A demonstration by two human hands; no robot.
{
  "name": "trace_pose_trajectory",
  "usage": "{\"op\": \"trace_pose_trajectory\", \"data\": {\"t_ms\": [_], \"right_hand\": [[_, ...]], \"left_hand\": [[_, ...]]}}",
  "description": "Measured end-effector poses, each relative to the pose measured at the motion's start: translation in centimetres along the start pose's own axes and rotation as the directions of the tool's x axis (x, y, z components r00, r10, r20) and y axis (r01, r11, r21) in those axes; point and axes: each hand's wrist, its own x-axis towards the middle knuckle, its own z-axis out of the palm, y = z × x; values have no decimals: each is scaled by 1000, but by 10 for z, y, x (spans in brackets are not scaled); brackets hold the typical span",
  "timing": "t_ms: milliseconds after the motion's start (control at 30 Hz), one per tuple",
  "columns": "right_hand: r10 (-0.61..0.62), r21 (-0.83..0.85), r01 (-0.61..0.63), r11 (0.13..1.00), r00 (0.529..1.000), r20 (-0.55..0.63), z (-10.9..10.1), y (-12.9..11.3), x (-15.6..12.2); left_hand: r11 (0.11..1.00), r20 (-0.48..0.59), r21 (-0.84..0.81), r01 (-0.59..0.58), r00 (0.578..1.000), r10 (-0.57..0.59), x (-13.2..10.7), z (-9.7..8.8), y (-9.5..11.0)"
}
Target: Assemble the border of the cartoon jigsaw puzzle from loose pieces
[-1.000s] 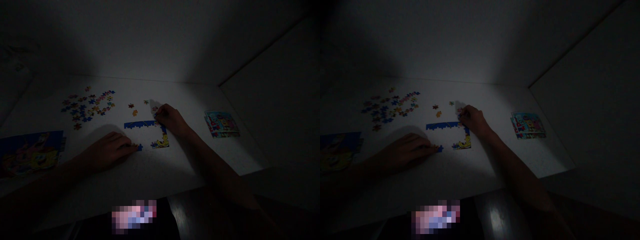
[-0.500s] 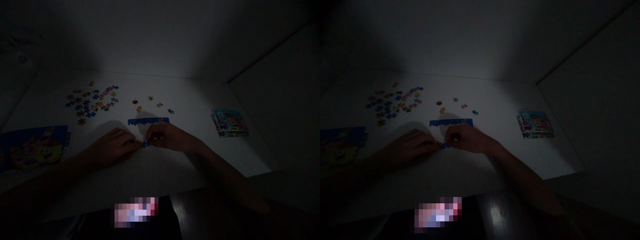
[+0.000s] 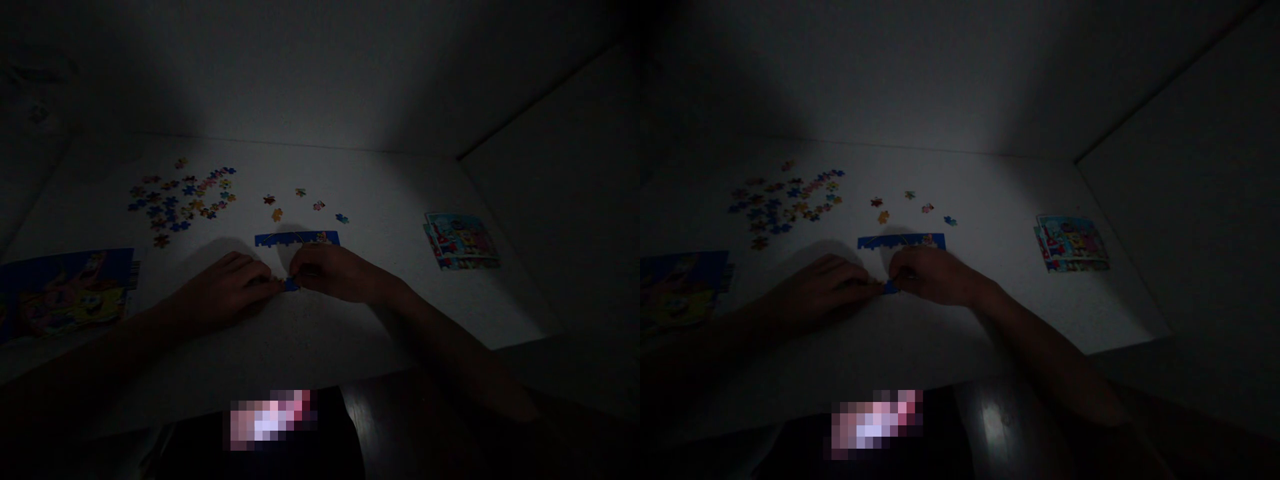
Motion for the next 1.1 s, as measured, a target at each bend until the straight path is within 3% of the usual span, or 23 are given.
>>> {"op": "trace_pose_trajectory", "data": {"t_ms": [367, 700, 833, 933, 1033, 1100], "right_hand": [[52, -18, -53, 998, 998, -26, 4, -1, -1], [42, -26, -43, 999, 999, -19, 6, -1, -1], [-6, 56, 8, 998, 999, -47, 0, -2, -2], [13, 129, 15, 991, 977, -211, -20, 5, -8], [111, 53, -97, 994, 873, -475, -46, 28, -18], [162, -49, -233, 971, 798, -580, -59, 49, -25]], "left_hand": [[999, -33, -48, -13, 999, 11, 0, 3, -2], [999, -5, -34, -10, 1000, 10, 2, 2, 0], [999, -9, -36, -7, 1000, 7, 1, 4, -1], [999, -19, -51, -12, 1000, 11, 1, 4, -2], [998, -20, -53, -16, 1000, 15, 1, 2, -1], [999, -18, -47, -12, 1000, 11, 2, 0, 1]]}}
